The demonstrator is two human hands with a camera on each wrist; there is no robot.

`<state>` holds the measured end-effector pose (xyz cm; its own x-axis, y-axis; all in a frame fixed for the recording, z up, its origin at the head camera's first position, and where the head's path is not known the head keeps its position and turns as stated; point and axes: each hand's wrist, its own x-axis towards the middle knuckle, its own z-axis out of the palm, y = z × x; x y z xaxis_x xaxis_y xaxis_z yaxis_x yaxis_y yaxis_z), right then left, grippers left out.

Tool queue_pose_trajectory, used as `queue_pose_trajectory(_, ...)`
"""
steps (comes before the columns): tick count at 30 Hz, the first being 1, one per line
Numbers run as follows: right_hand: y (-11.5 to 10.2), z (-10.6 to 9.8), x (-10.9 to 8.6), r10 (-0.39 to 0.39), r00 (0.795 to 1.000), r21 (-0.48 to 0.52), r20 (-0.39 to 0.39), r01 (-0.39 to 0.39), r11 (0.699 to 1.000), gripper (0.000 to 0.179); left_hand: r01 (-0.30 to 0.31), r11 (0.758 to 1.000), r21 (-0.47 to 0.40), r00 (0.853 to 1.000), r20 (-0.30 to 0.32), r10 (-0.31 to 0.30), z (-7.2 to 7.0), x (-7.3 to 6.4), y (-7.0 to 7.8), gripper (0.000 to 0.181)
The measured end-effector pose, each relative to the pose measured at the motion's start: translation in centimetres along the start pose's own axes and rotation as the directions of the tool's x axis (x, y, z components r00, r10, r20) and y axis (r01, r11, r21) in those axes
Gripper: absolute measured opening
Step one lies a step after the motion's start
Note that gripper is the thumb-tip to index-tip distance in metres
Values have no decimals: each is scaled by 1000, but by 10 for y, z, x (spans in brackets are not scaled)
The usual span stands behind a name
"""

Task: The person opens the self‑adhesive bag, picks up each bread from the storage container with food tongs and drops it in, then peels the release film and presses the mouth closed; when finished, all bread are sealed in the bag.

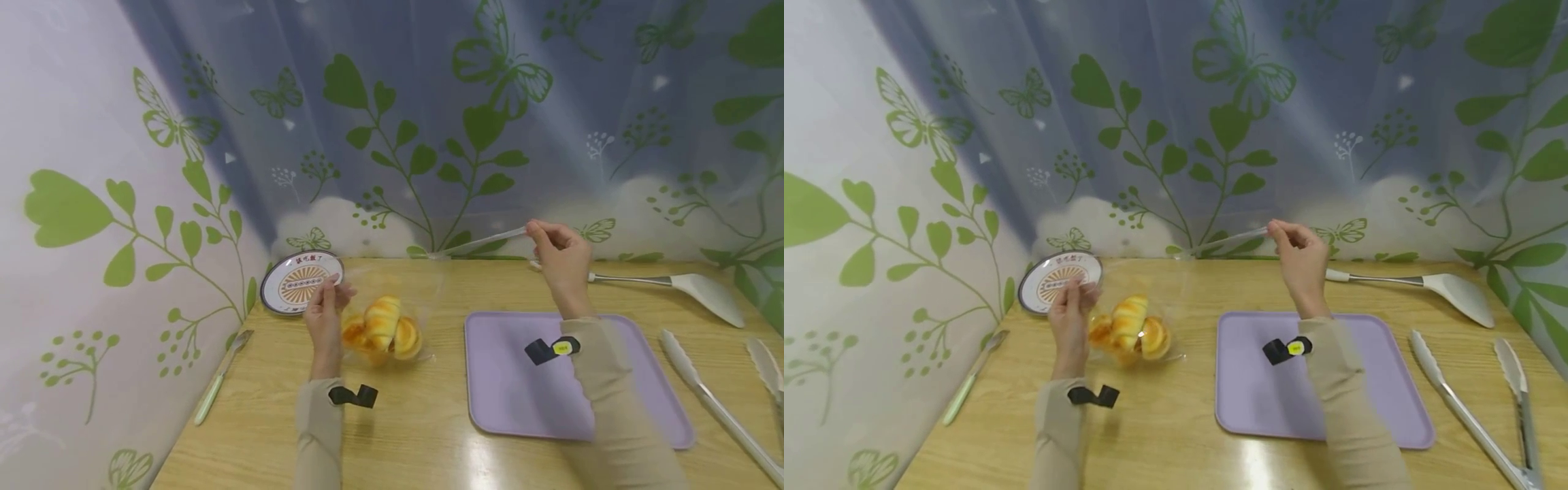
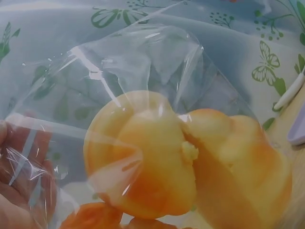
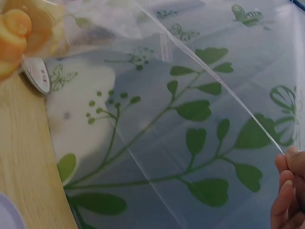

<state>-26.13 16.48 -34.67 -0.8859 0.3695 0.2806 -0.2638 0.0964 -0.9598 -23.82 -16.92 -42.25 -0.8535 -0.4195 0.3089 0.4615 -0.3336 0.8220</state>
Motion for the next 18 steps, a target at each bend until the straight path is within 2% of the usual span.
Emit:
queue_pose_trajectory(5,5,-23,10,-2,998,-6,-63,1,1000,7,-9,999,-41,1000,11,9,5,2,-4,19)
queue_pose_trajectory(9,6,-37,15,-17,994,-37,-112,13,999,7,-2,999,-39,1000,1,2,6,3,-4,19)
queue_pose_trajectory(11,6,-43,17,-5,990,-4,-138,4,1000,7,8,999,-32,1000,-4,-9,6,3,-4,20)
queue_pose_trajectory(15,3,-55,22,-22,977,-14,-212,19,1000,5,25,999,-24,1000,-15,-25,5,5,-4,21)
queue_pose_trajectory(16,1,-56,21,-15,979,-21,-205,11,1000,5,26,999,-25,999,-19,-27,5,5,-4,21)
queue_pose_trajectory(18,-3,-58,15,-10,990,-116,-143,-6,993,8,25,999,-33,999,-27,-26,4,6,-4,21)
